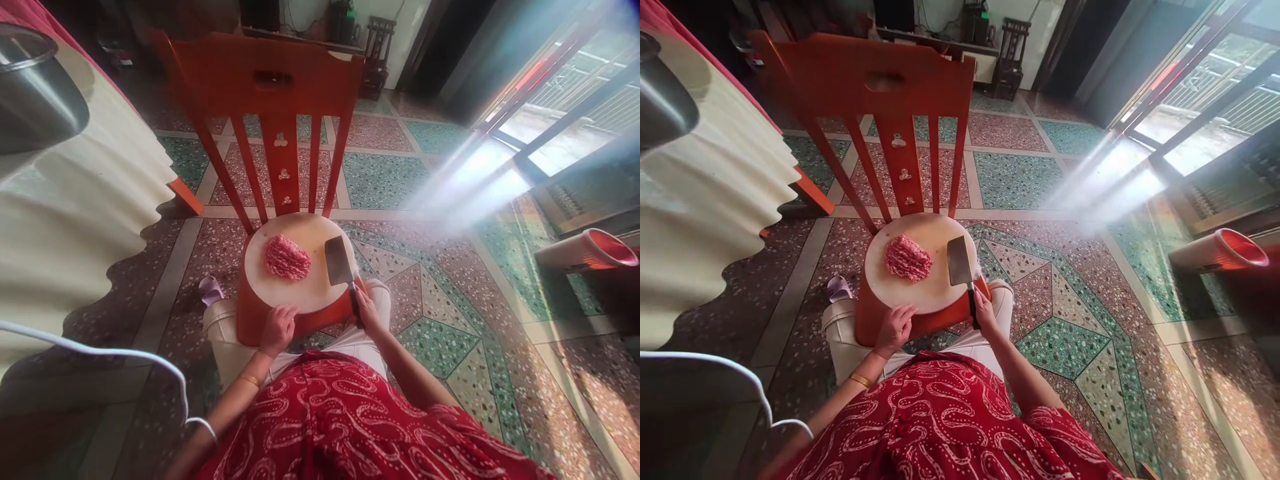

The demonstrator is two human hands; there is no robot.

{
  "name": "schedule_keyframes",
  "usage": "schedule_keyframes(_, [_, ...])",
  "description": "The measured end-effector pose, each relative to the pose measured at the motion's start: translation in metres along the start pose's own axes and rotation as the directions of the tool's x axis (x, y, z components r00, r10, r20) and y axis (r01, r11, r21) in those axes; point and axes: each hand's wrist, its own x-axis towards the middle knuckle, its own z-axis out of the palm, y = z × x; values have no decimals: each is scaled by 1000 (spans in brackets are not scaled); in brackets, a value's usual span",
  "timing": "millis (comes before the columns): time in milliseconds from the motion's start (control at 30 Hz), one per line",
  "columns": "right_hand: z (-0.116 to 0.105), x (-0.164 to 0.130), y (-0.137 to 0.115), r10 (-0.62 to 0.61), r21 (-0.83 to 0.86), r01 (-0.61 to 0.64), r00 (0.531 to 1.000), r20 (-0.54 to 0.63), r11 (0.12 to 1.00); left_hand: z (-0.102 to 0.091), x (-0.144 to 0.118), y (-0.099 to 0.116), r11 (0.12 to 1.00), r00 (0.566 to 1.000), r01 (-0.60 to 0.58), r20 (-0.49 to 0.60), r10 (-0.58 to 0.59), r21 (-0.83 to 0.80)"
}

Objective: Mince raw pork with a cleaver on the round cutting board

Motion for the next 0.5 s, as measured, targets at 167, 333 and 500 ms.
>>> schedule_keyframes(167, [15, 9, 6, 74, 71, -82, 991, 108, 994, 0, 0, 0, 1000, 1000, -4, 12, 4, 10])
schedule_keyframes(333, [49, 3, 11, 27, -24, -24, 989, 143, 999, -1, 0, 1, 1000, 1000, 7, 15, -7, 8])
schedule_keyframes(500, [72, 7, -3, -148, -195, 180, 974, 169, 964, -4, 0, 2, 1000, 1000, 14, 19, -14, 2])
